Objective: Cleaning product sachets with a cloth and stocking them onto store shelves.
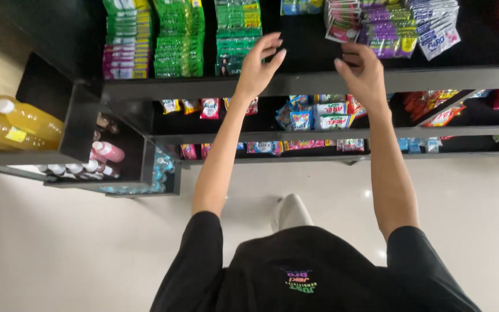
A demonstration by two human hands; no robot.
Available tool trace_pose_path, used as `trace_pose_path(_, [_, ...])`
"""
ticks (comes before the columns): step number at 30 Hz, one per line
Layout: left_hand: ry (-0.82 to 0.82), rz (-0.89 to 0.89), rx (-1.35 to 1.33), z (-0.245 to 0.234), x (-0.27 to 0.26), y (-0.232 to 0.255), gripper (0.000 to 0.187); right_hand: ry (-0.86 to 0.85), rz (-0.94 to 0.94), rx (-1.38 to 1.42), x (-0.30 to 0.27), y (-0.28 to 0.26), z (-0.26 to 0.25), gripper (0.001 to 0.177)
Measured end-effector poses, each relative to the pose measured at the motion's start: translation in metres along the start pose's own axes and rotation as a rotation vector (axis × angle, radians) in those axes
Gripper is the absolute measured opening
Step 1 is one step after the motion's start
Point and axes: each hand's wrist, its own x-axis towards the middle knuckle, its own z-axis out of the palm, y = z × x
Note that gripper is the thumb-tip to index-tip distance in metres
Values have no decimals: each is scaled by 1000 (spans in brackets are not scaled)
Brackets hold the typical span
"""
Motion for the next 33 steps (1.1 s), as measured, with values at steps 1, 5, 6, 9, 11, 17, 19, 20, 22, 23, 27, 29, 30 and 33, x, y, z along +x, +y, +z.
trace_pose_path(1, [2,-8,-18,6,5,-9,43,5,19,27,2,6,1,35])
trace_pose_path(5, [14,86,-49,25,71,-55,40,46,-45,74,50,41,6,32])
trace_pose_path(6, [17,92,-48,32,85,-76,40,46,-52,73,61,56,8,32])
trace_pose_path(9, [90,179,126,43,153,-132,49,57,-57,150,114,92,18,32])
trace_pose_path(11, [259,248,176,55,191,-174,45,50,20,54,139,113,25,40])
trace_pose_path(17, [270,-36,205,62,260,-206,77,29,94,254,260,254,60,64])
trace_pose_path(19, [273,0,191,61,256,-202,76,94,20,257,257,238,69,66])
trace_pose_path(20, [268,2,179,60,255,-200,76,146,-22,268,255,231,75,70])
trace_pose_path(22, [251,-62,159,62,279,-219,79,179,-76,269,279,256,75,76])
trace_pose_path(23, [227,-162,139,63,286,-233,82,197,-96,275,288,272,79,82])
trace_pose_path(27, [171,-183,-2,66,292,-259,88,161,-94,191,302,296,82,71])
trace_pose_path(29, [170,-133,21,66,289,-254,81,119,56,121,301,292,79,83])
trace_pose_path(30, [169,-135,22,69,298,-270,81,119,58,123,300,296,81,83])
trace_pose_path(33, [250,-150,149,75,315,-301,71,80,142,255,311,318,92,83])
